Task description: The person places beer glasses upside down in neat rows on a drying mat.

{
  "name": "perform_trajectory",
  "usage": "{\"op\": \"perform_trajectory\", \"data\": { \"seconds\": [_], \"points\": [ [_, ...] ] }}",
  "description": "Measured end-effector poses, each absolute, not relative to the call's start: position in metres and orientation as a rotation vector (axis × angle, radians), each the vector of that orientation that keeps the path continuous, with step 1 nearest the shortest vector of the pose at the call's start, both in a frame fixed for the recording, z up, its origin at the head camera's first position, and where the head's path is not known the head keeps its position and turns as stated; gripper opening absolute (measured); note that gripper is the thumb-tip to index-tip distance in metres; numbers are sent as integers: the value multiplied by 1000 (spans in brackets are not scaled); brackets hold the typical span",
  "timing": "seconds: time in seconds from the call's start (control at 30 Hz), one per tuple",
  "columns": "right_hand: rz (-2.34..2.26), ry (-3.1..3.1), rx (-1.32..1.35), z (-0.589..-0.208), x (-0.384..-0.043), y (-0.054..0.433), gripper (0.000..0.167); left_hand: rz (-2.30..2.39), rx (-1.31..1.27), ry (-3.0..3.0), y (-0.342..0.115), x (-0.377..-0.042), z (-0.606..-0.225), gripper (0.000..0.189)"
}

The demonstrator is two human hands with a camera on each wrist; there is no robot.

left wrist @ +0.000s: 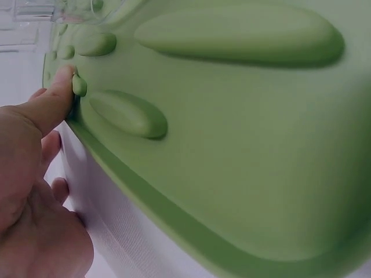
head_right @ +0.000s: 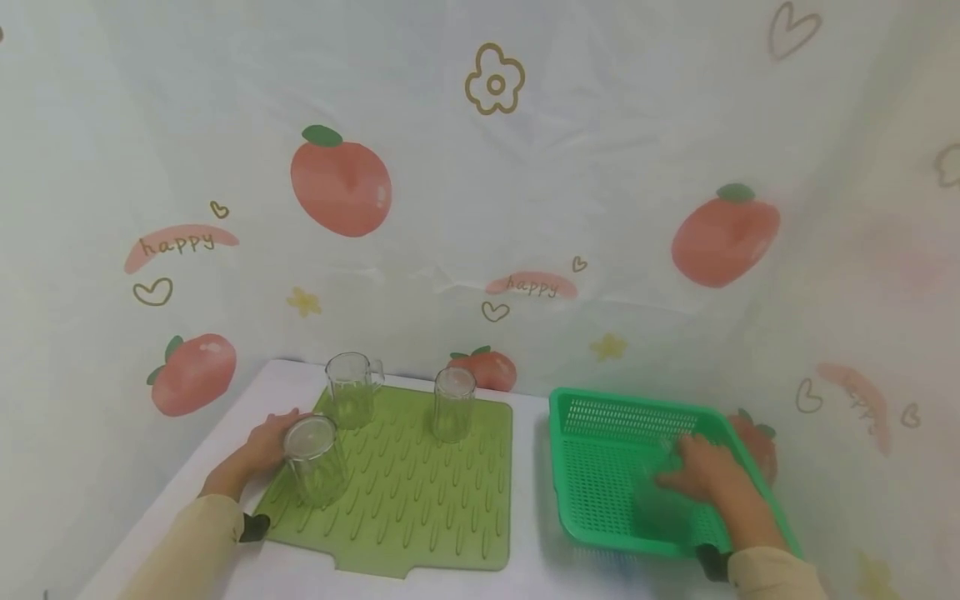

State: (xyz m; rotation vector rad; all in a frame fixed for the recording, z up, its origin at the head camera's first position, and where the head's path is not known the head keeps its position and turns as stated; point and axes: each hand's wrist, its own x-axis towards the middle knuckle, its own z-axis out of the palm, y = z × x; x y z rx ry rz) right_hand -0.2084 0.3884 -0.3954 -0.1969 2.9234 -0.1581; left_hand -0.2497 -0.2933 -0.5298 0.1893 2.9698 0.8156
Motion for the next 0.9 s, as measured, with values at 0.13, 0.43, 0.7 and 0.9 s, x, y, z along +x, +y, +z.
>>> {"op": "perform_trajectory", "data": {
  "seconds": [0.13, 0.43, 0.7, 0.9],
  "points": [
    [-213, 2980, -223, -391, -209, 383, 72, 823, 191, 2972, -293, -248, -529, 55],
    [-540, 3025, -180, -385, -210, 363, 78, 839, 164, 2947, -295, -247, -532, 57],
    [-869, 3052, -73, -379, -201, 332, 77, 853, 167, 2939, -294, -249, -528, 59],
    [-1047, 3079, -77, -374, -194, 311, 72, 844, 155, 2926, -293, -249, -530, 59]
  ]
}}
